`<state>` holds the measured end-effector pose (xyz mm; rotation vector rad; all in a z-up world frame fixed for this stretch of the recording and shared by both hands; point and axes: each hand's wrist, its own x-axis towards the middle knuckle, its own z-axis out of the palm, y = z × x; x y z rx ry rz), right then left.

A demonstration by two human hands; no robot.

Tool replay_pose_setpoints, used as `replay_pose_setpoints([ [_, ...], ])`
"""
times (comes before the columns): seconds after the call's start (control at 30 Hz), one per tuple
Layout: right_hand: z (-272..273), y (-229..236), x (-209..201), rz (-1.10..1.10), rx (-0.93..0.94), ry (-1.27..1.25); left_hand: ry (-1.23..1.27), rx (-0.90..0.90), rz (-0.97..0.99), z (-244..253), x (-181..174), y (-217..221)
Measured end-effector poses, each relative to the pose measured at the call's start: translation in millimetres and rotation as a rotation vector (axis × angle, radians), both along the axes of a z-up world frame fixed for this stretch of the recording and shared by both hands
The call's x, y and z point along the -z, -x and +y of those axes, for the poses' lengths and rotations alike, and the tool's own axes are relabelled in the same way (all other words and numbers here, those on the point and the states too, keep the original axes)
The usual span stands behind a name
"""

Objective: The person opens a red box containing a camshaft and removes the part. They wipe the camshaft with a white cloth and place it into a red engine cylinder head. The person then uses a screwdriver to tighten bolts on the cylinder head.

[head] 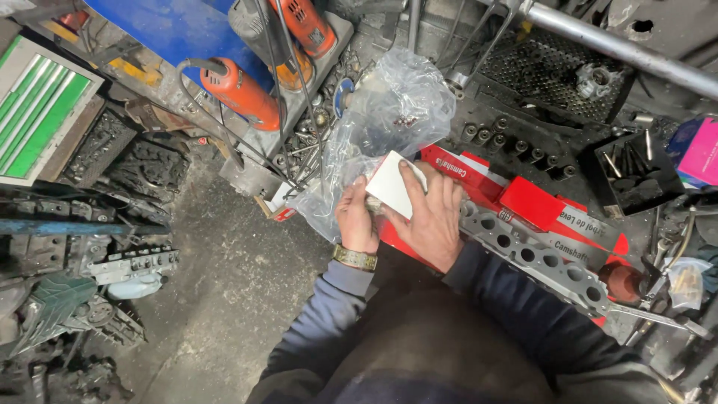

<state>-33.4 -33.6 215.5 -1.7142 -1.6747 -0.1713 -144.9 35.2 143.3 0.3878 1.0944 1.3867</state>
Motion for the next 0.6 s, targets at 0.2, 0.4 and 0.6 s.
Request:
replay_pose_setpoints([
  [0.2,10,3,31,0.446,-0.08,0.123,-0.076,-0.011,0.053,38,34,10],
  [0.4,13,-7,39,1.515,-0.312,0.305,0.162,0.112,-0.068,27,-9,-2],
  [0.6,9,-25,24,1.342,-0.146,0.48,0.219,0.35,-0.137,27,-26,1],
])
